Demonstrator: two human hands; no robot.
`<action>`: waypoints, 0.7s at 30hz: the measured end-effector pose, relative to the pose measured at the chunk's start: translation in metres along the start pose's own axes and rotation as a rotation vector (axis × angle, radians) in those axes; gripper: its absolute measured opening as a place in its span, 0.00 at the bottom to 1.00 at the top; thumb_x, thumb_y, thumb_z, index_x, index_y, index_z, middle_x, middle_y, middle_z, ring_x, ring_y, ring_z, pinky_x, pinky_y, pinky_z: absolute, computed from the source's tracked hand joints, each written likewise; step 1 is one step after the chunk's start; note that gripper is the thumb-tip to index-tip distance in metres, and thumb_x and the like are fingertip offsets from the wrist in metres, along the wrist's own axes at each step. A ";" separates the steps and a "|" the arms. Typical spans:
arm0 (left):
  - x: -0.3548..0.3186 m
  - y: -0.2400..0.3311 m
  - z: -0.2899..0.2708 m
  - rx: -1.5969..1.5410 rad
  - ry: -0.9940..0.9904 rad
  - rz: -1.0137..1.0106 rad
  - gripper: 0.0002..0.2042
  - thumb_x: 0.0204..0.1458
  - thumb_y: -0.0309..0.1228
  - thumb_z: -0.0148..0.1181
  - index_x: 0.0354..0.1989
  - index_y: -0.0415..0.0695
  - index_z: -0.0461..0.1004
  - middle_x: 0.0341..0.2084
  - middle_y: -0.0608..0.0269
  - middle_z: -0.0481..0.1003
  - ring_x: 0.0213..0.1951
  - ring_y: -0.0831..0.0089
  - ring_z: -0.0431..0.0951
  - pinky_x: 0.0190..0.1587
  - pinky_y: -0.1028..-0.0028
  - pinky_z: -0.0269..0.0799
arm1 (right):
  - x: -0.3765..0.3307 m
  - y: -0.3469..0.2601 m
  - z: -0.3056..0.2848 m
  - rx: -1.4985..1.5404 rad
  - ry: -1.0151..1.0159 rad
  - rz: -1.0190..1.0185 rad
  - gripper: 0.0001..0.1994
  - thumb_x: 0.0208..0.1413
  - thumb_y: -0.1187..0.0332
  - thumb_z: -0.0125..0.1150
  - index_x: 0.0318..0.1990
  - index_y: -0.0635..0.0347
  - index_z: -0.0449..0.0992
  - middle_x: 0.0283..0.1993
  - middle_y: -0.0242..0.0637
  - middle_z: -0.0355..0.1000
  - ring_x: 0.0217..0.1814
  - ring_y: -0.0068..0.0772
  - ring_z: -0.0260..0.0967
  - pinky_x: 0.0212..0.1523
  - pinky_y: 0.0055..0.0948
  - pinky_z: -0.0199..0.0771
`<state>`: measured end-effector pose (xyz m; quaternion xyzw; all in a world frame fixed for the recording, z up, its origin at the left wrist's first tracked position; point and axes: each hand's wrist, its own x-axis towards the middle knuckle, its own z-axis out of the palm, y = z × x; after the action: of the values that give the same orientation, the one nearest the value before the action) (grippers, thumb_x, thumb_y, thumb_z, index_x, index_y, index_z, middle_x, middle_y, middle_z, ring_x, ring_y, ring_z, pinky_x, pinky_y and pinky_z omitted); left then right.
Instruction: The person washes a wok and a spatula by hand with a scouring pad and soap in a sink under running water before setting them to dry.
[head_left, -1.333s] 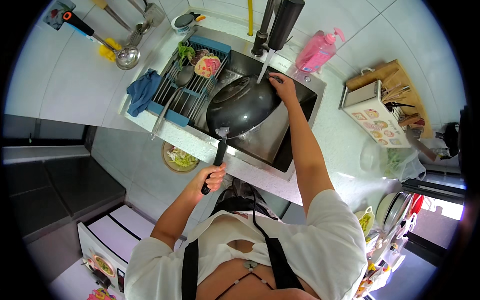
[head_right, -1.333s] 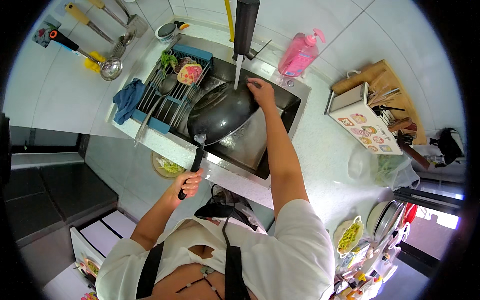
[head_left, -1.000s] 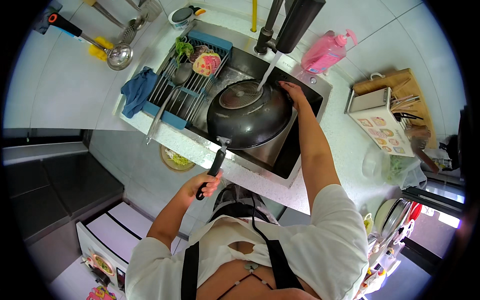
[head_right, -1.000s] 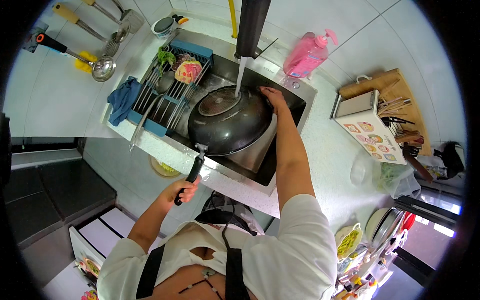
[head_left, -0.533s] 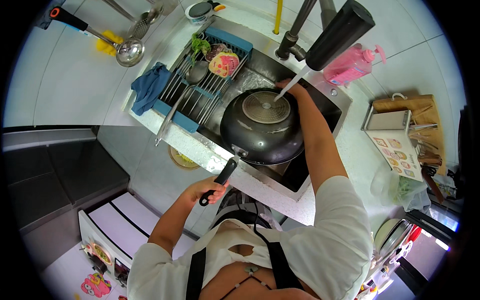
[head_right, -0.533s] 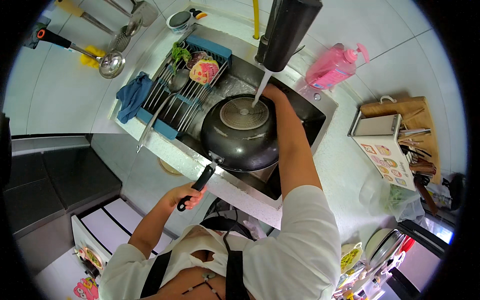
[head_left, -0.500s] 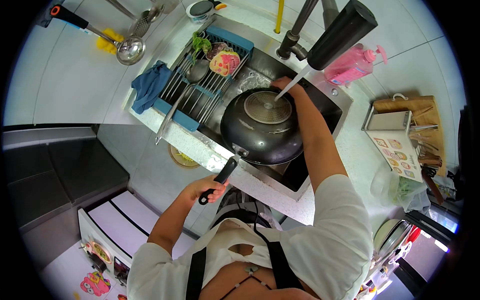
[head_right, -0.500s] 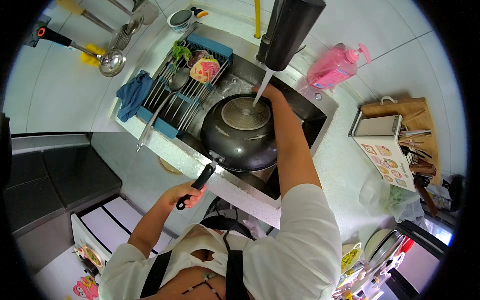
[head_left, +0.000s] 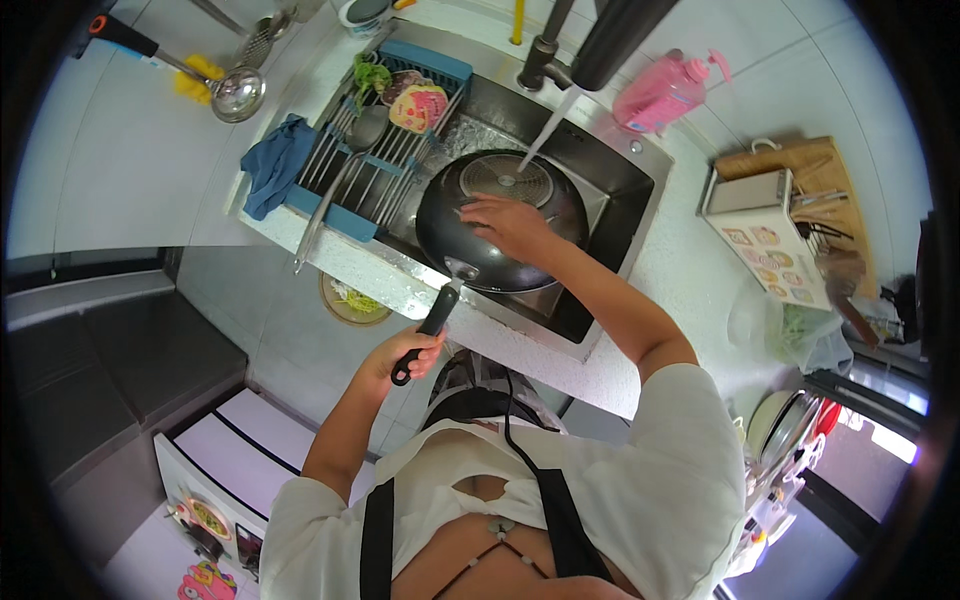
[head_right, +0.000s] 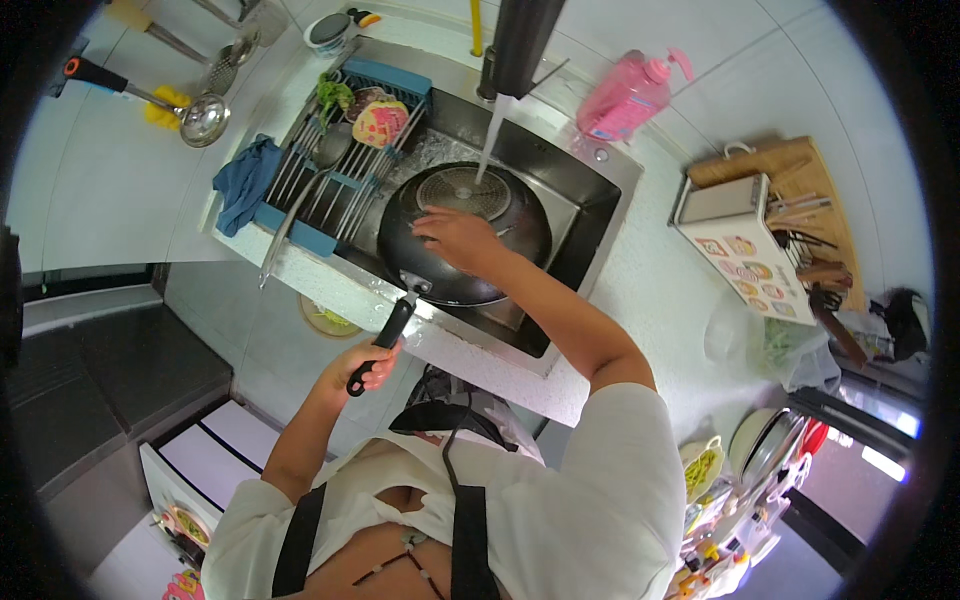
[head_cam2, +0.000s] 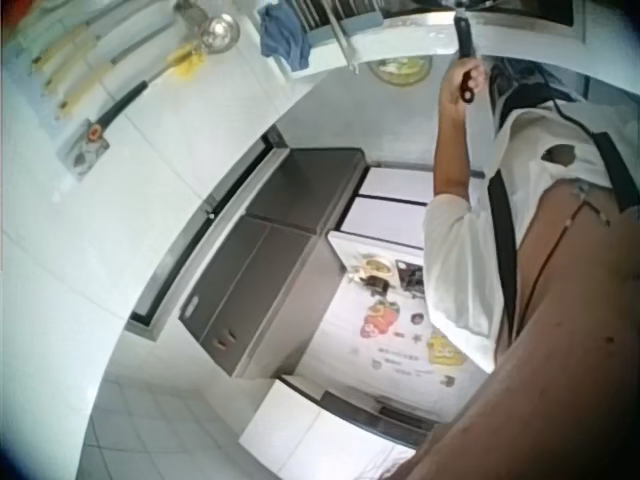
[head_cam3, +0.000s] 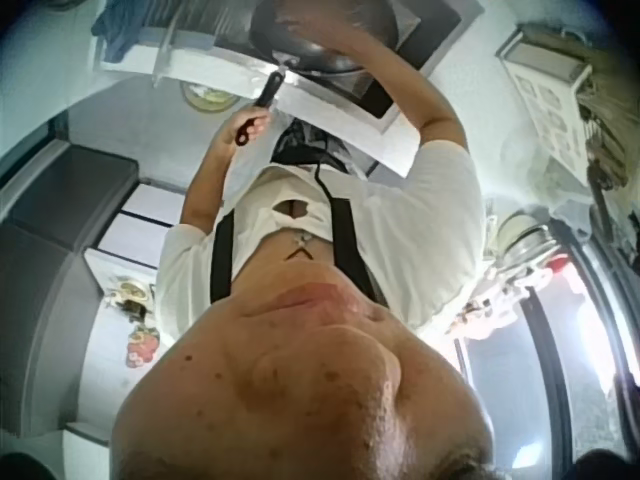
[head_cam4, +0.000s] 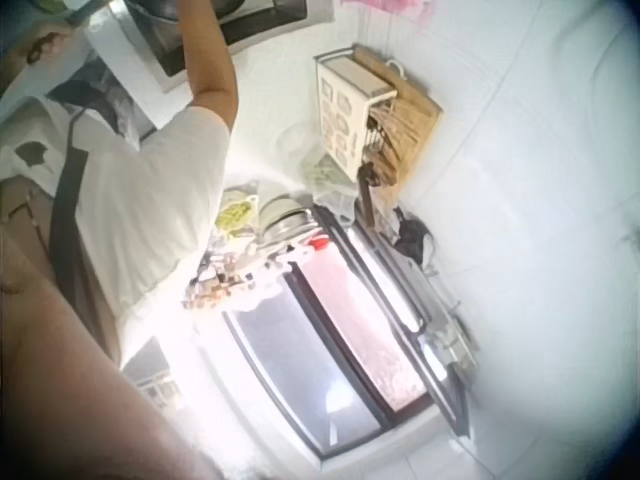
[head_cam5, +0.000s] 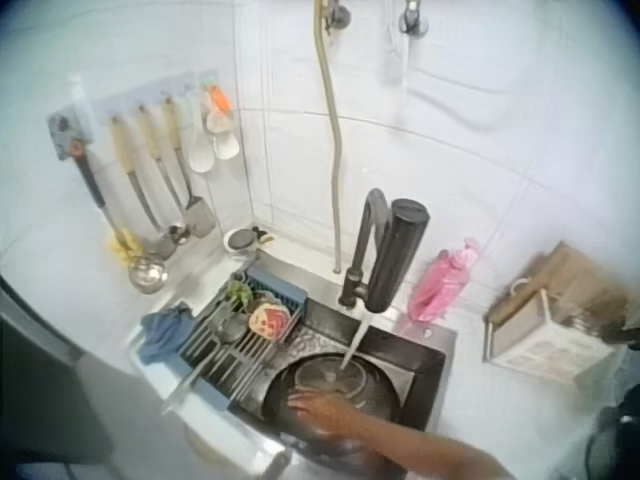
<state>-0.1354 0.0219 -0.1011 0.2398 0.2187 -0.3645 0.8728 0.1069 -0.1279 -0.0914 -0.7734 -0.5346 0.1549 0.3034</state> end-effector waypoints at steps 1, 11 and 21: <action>-0.001 0.001 -0.001 0.003 -0.014 0.010 0.11 0.44 0.34 0.56 0.29 0.45 0.60 0.11 0.73 0.58 0.08 0.85 0.58 0.09 0.83 0.53 | -0.010 0.007 -0.004 -0.023 0.067 0.058 0.12 0.48 0.69 0.55 0.42 0.52 0.73 0.49 0.37 0.67 0.55 0.37 0.60 0.52 0.33 0.62; -0.001 0.011 0.009 0.085 0.066 -0.077 0.09 0.47 0.33 0.54 0.31 0.46 0.61 0.11 0.73 0.58 0.09 0.82 0.57 0.10 0.80 0.53 | -0.057 0.137 0.012 0.374 0.679 0.689 0.12 0.47 0.71 0.55 0.41 0.56 0.74 0.45 0.39 0.71 0.50 0.33 0.66 0.50 0.24 0.62; 0.000 0.000 0.008 0.054 0.113 -0.059 0.07 0.48 0.32 0.53 0.30 0.47 0.63 0.12 0.74 0.58 0.09 0.85 0.56 0.11 0.83 0.50 | -0.067 0.018 0.031 0.342 0.716 0.344 0.14 0.44 0.78 0.55 0.41 0.57 0.73 0.48 0.38 0.69 0.58 0.34 0.60 0.57 0.28 0.57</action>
<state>-0.1336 0.0175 -0.0947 0.2768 0.2650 -0.3817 0.8411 0.0774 -0.1849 -0.1323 -0.7949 -0.2253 0.0114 0.5633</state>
